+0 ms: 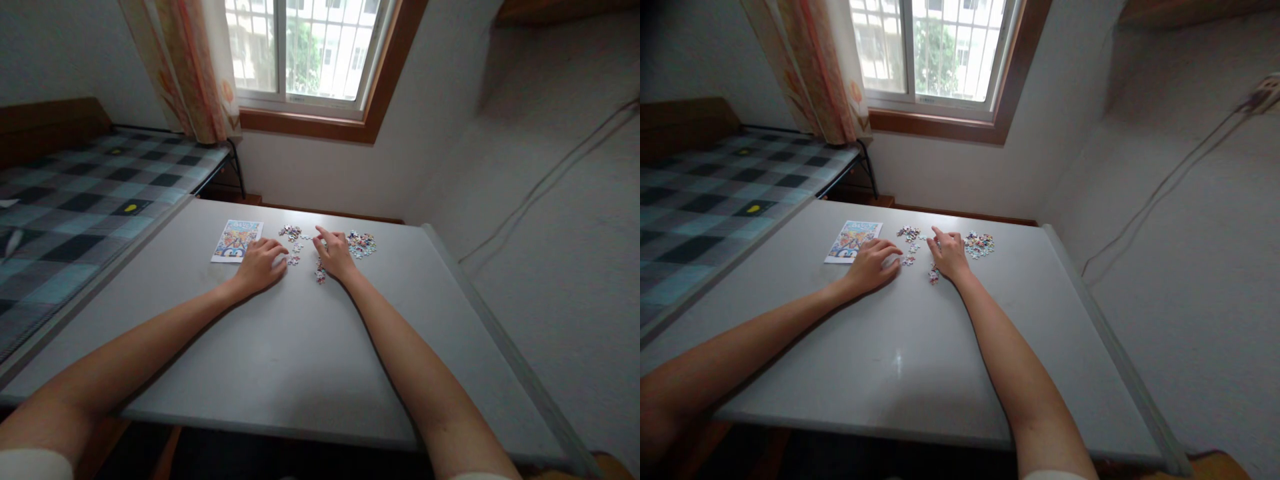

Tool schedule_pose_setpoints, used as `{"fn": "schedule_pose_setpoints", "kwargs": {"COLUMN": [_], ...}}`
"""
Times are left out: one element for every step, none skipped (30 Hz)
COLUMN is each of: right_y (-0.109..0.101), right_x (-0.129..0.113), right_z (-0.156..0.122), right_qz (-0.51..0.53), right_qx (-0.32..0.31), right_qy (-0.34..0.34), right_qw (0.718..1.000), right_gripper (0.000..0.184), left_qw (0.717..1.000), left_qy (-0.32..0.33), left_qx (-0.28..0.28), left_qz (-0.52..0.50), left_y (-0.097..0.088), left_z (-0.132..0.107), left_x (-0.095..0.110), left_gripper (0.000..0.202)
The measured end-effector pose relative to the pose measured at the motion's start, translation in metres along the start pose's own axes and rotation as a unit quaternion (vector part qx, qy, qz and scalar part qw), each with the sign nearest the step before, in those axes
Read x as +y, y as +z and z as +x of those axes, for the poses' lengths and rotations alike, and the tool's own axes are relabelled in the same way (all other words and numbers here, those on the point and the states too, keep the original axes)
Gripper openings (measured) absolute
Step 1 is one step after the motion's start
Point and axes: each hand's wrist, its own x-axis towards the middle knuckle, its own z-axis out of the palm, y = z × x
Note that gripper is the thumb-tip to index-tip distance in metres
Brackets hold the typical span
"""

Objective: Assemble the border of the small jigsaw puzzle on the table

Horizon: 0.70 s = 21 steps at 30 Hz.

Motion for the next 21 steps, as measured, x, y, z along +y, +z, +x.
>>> {"fn": "schedule_pose_setpoints", "kwargs": {"right_y": [0.0, -0.001, -0.001, -0.001, -0.001, -0.001, -0.001, -0.001, 0.0, 0.0, 0.001, 0.001, 0.001, 0.001, 0.002, 0.002, 0.002, 0.003, 0.004, 0.006, 0.007], "right_x": [-0.001, -0.001, -0.001, -0.001, -0.001, -0.001, -0.001, 0.0, 0.0, 0.0, 0.0, -0.001, -0.002, -0.003, -0.005, -0.007, -0.009, -0.011, -0.013, -0.014, -0.015], "right_z": [0.0, 0.0, -0.001, -0.001, -0.001, -0.002, -0.002, -0.002, -0.001, 0.0, 0.002, 0.005, 0.009, 0.015, 0.021, 0.028, 0.037, 0.045, 0.053, 0.062, 0.069], "right_qz": [0.002, 0.005, 0.009, 0.012, 0.014, 0.014, 0.012, 0.007, 0.0, -0.009, -0.02, -0.032, -0.045, -0.057, -0.069, -0.078, -0.085, -0.09, -0.093, -0.093, -0.091], "right_qx": [0.002, 0.005, 0.009, 0.011, 0.012, 0.012, 0.011, 0.008, 0.005, 0.002, -0.003, -0.01, -0.018, -0.027, -0.038, -0.052, -0.066, -0.081, -0.093, -0.104, -0.116], "right_qy": [-0.004, -0.008, -0.013, -0.017, -0.021, -0.024, -0.027, -0.029, -0.031, -0.031, -0.031, -0.029, -0.027, -0.024, -0.022, -0.022, -0.02, -0.018, -0.012, -0.006, 0.003], "right_qw": [1.0, 1.0, 1.0, 1.0, 1.0, 1.0, 1.0, 1.0, 1.0, 0.999, 0.999, 0.999, 0.998, 0.998, 0.997, 0.995, 0.994, 0.992, 0.991, 0.99, 0.989], "right_gripper": [0.049, 0.049, 0.048, 0.048, 0.047, 0.047, 0.045, 0.044, 0.042, 0.04, 0.038, 0.035, 0.033, 0.031, 0.029, 0.028, 0.028, 0.027, 0.026, 0.026, 0.026], "left_qw": [1.0, 1.0, 1.0, 0.999, 0.999, 0.998, 0.998, 0.998, 0.997, 0.997, 0.997, 0.997, 0.997, 0.997, 0.997, 0.997, 0.997, 0.998, 0.998, 0.998, 0.998], "left_qy": [-0.004, -0.008, -0.014, -0.019, -0.023, -0.027, -0.03, -0.032, -0.034, -0.037, -0.04, -0.044, -0.047, -0.049, -0.049, -0.048, -0.046, -0.043, -0.041, -0.039, -0.039], "left_qx": [-0.006, -0.013, -0.02, -0.027, -0.034, -0.041, -0.046, -0.052, -0.057, -0.059, -0.061, -0.061, -0.06, -0.059, -0.056, -0.053, -0.05, -0.047, -0.044, -0.043, -0.042], "left_qz": [0.004, 0.009, 0.014, 0.019, 0.023, 0.026, 0.028, 0.028, 0.028, 0.028, 0.029, 0.029, 0.03, 0.03, 0.029, 0.027, 0.025, 0.024, 0.023, 0.023, 0.022], "left_y": [0.0, 0.001, 0.002, 0.003, 0.004, 0.004, 0.004, 0.004, 0.004, 0.004, 0.003, 0.003, 0.003, 0.003, 0.004, 0.005, 0.005, 0.006, 0.006, 0.006, 0.006], "left_z": [0.0, 0.0, 0.0, 0.0, 0.0, 0.001, 0.001, 0.001, 0.001, 0.001, 0.001, 0.002, 0.001, 0.001, 0.001, 0.001, 0.001, 0.0, 0.0, 0.0, 0.0], "left_x": [0.0, 0.0, 0.0, 0.0, 0.0, 0.0, 0.0, 0.0, 0.0, 0.0, 0.0, 0.0, 0.0, 0.0, -0.001, -0.001, -0.002, -0.002, -0.003, -0.003, -0.003], "left_gripper": [0.022, 0.024, 0.026, 0.028, 0.028, 0.028, 0.028, 0.027, 0.027, 0.027, 0.027, 0.027, 0.027, 0.027, 0.027, 0.027, 0.027, 0.027, 0.027, 0.027, 0.026]}}
